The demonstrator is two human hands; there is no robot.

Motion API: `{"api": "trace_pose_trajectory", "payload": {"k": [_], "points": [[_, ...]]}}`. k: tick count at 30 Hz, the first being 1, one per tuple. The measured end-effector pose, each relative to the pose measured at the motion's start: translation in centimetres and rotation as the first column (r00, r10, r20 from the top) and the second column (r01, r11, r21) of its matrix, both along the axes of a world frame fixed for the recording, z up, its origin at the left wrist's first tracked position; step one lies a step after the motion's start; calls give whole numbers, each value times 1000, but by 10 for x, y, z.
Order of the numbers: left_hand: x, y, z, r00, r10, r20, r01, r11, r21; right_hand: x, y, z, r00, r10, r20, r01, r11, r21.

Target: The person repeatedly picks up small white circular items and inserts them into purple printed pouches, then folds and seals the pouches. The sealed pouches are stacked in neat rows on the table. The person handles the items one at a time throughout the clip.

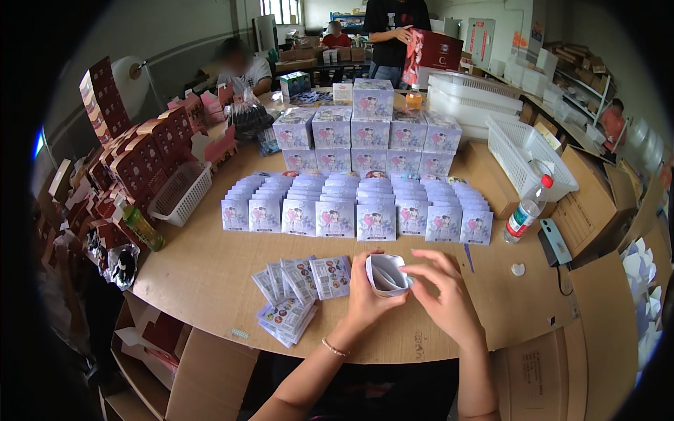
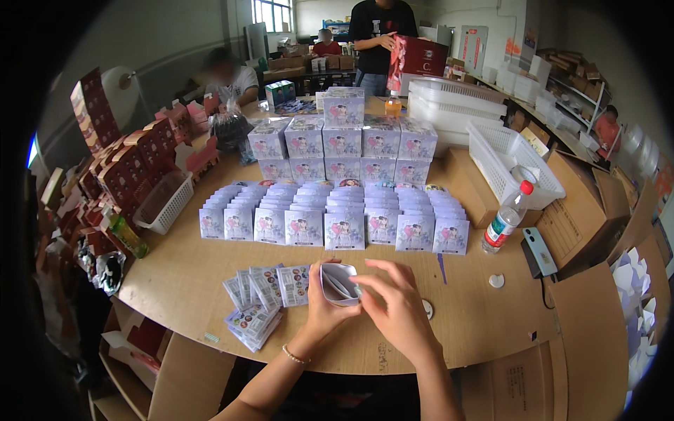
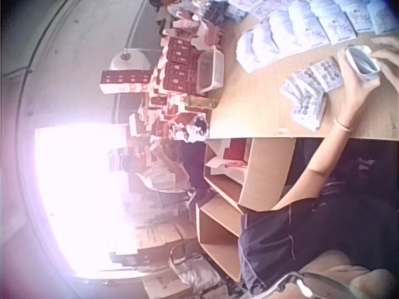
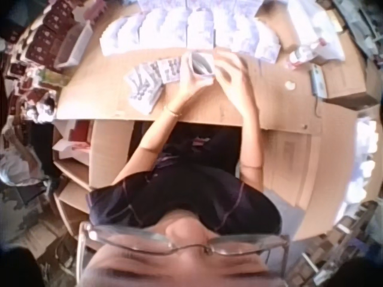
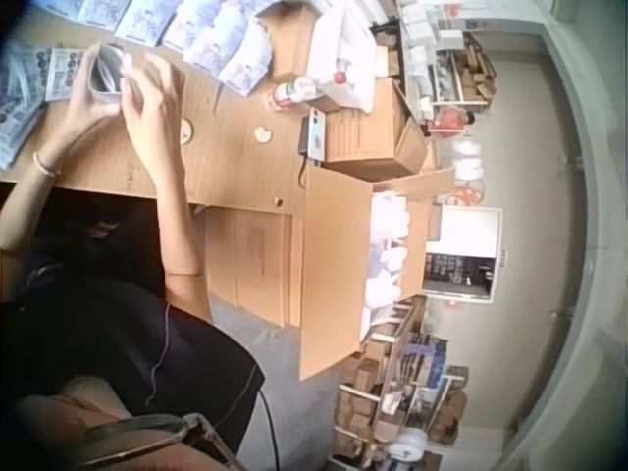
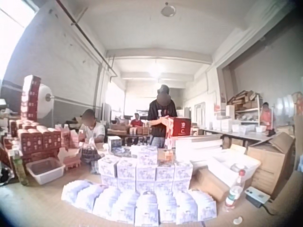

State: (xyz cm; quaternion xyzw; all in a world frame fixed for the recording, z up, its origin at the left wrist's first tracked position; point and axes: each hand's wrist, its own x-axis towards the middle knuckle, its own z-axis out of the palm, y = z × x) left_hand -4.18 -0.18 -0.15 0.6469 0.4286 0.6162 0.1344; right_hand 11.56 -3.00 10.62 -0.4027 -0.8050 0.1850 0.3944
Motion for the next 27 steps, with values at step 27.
{"api": "trace_pose_trajectory", "payload": {"k": [27], "points": [[3,-4,7,982,136,-132,-139,990,-16,10,40,9,941,-24,-336,-122,906,-405]]}}
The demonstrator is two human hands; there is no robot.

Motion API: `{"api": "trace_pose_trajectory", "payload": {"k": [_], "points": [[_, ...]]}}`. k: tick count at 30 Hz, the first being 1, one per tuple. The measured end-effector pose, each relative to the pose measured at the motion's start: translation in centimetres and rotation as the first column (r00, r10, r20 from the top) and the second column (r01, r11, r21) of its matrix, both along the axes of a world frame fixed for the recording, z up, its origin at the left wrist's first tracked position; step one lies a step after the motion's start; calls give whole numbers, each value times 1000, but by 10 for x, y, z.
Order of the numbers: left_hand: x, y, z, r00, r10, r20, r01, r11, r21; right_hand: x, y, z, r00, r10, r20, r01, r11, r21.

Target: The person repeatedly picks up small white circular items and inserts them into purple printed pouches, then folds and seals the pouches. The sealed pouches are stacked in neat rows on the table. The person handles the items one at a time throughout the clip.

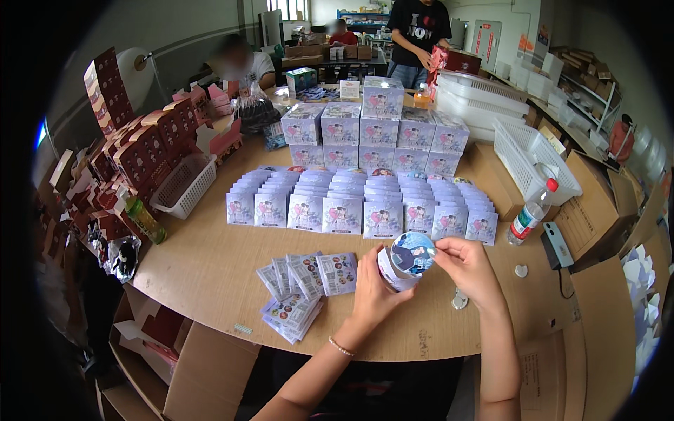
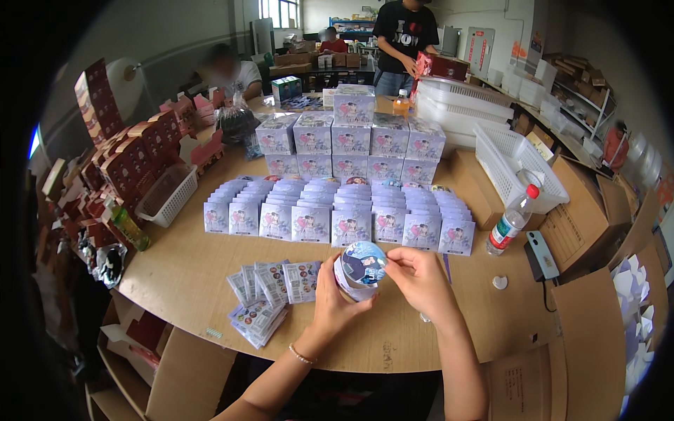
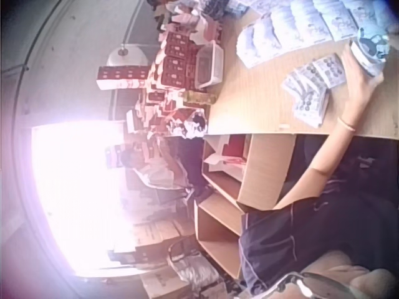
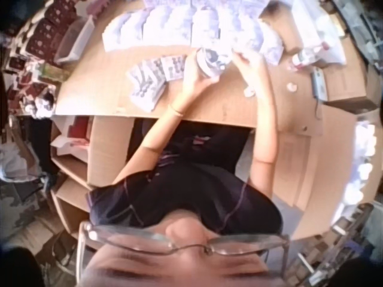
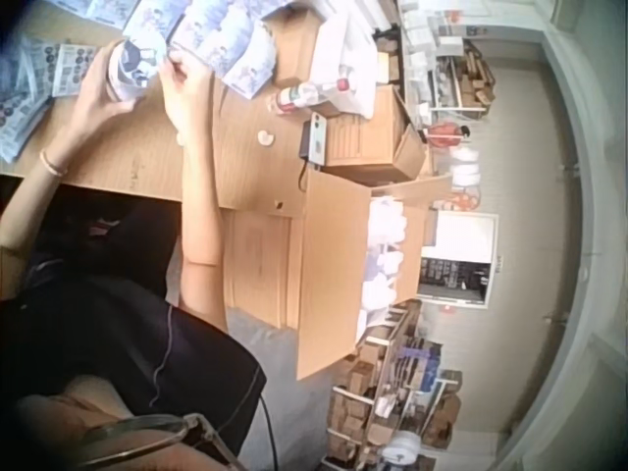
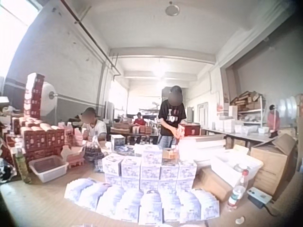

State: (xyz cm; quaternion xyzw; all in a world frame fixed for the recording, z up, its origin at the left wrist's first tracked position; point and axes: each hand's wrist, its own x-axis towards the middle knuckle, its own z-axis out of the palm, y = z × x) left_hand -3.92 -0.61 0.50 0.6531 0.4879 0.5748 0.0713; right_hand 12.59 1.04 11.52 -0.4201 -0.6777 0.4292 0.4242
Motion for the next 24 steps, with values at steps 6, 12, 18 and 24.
{"api": "trace_pose_trajectory", "payload": {"k": [6,12,18,24], "points": [[1,-1,0,1000,-2,29,1,1000,23,-24,-17,-4,925,-166,342,57,950,307],[-1,-2,-3,995,100,-29,-102,993,-66,-39,-22,-17,754,-417,507,-57,728,684],[1,-2,-4,970,186,-154,-204,973,-109,-29,-9,-29,898,-191,397,25,922,387],[-1,-6,2,973,103,-209,-139,976,-166,-25,-10,-10,902,-90,423,13,983,182]]}}
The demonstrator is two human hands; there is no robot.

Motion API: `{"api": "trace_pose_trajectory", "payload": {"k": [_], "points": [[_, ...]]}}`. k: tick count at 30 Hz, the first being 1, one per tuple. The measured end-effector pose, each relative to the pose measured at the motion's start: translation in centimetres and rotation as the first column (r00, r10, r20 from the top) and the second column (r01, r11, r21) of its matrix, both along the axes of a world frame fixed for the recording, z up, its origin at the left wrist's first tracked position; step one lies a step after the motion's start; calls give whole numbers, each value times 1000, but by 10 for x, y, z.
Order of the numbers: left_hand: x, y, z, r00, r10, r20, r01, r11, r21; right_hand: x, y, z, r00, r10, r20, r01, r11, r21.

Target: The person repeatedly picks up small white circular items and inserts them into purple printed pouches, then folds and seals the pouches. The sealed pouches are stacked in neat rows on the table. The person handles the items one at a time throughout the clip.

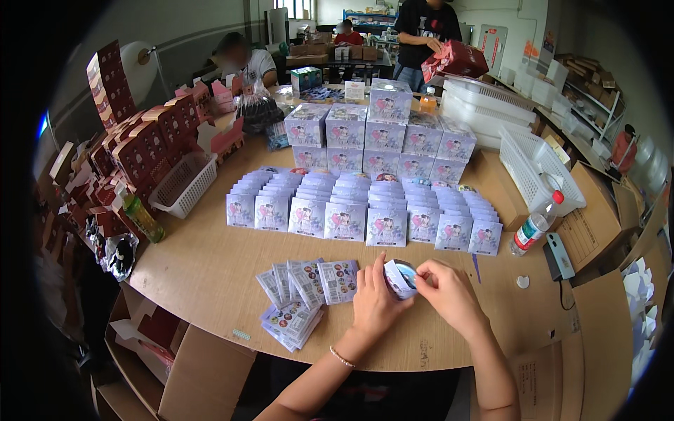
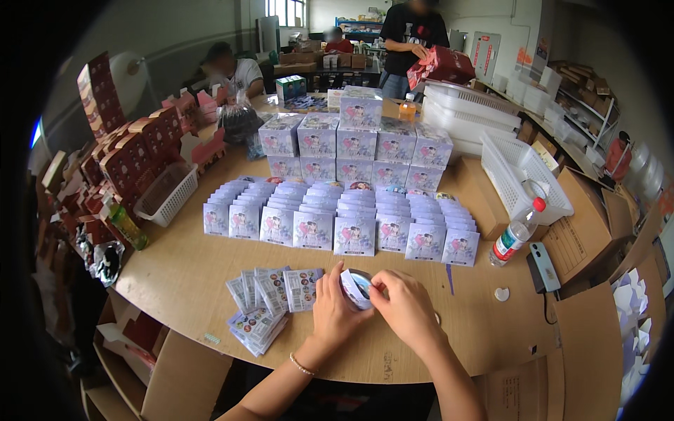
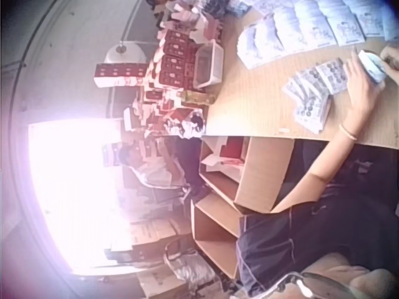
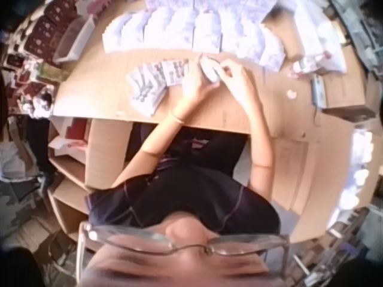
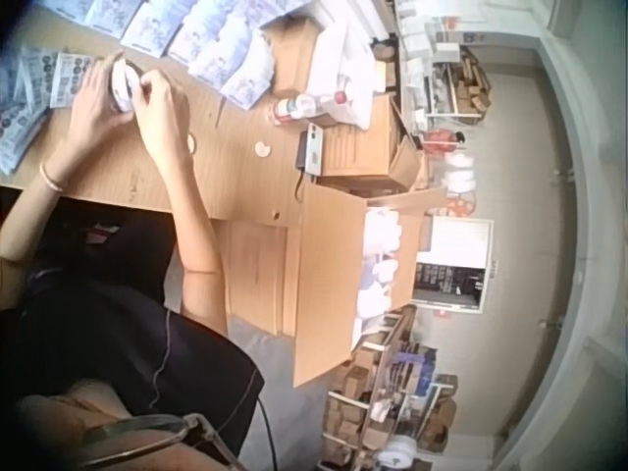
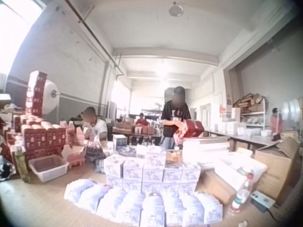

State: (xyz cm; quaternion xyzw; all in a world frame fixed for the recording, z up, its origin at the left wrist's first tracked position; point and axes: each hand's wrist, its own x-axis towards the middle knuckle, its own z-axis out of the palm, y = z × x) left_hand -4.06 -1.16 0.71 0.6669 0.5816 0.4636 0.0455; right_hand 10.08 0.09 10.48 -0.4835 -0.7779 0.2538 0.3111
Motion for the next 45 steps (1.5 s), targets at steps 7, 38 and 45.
{"api": "trace_pose_trajectory", "payload": {"k": [7,38,45], "points": [[3,0,-1,1000,28,1,-28,999,-19,-9,5,-19,996,27,-83,-18,995,103],[0,2,-20,955,-103,-279,63,987,-149,18,147,-79,851,-163,498,-8,946,324],[5,37,-27,795,-143,-590,-27,963,-270,22,143,-81,804,-213,555,7,937,349]]}}
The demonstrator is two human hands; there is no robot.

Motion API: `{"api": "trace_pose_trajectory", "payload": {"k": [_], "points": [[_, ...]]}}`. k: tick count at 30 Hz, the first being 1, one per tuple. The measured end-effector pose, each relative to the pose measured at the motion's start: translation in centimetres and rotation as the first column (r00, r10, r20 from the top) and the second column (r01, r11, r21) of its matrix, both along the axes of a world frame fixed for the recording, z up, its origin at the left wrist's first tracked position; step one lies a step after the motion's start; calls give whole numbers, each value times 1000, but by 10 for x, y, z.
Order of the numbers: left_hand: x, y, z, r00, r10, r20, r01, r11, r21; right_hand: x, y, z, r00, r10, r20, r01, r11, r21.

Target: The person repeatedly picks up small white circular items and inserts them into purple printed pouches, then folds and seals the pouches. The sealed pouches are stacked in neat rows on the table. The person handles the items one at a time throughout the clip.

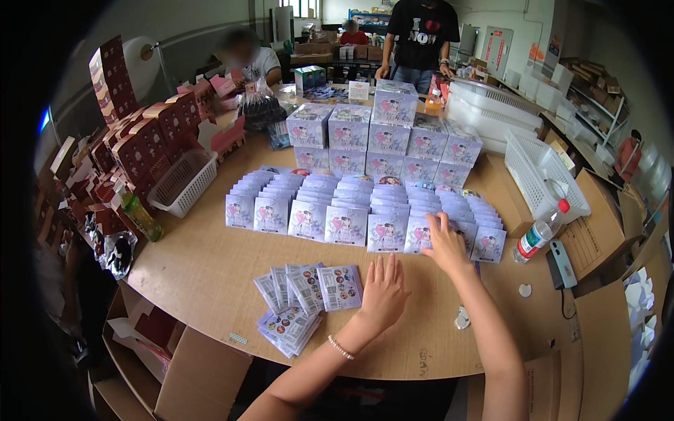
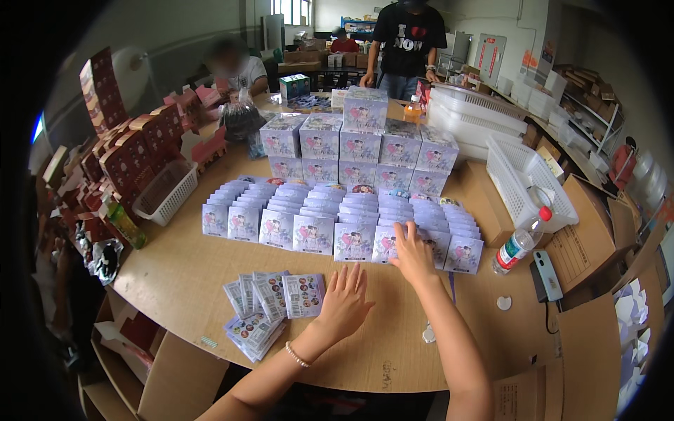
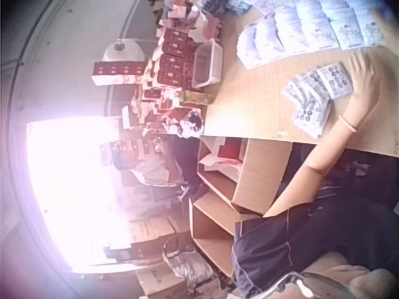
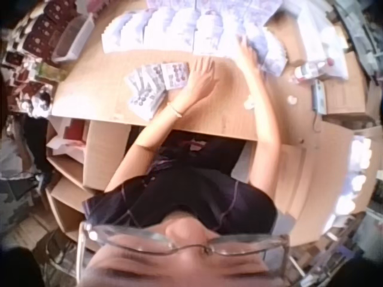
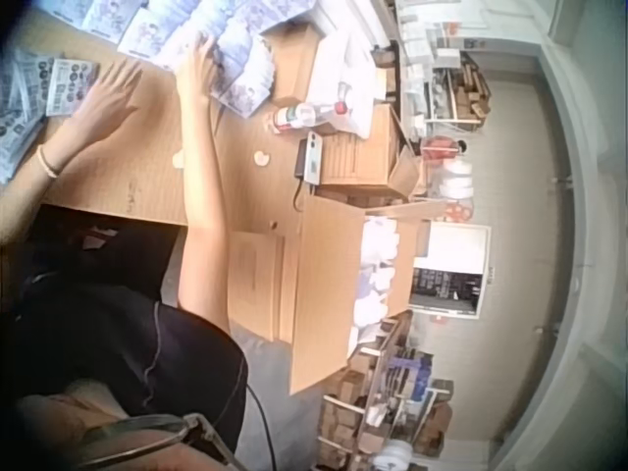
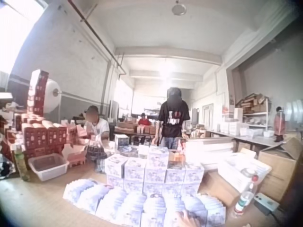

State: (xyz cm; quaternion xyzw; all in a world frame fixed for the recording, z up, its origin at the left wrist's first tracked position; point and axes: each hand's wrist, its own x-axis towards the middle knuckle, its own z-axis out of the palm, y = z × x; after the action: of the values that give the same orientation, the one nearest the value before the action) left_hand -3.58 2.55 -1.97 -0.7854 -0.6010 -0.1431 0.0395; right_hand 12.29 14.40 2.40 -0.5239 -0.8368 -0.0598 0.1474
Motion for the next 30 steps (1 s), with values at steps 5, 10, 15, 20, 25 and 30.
{"api": "trace_pose_trajectory", "payload": {"k": [5,10,15,20,25,30], "points": [[12,26,-8,993,113,14,-111,988,-103,7,0,-9,999,32,-14,-31,997,71],[9,42,-20,986,161,37,-157,984,-81,6,-3,-15,999,22,-34,-18,994,111],[9,43,-17,990,137,-16,-138,990,-12,17,-10,-9,996,-44,-80,49,996,69],[19,46,-27,999,-11,33,7,995,96,55,-1,-9,991,-119,-62,115,991,-61],[27,46,-28,998,-33,51,25,991,134,73,8,-16,998,-27,-59,27,1000,6],[23,37,-29,997,-46,54,38,988,150,72,1,-8,997,-17,-82,20,999,38]]}}
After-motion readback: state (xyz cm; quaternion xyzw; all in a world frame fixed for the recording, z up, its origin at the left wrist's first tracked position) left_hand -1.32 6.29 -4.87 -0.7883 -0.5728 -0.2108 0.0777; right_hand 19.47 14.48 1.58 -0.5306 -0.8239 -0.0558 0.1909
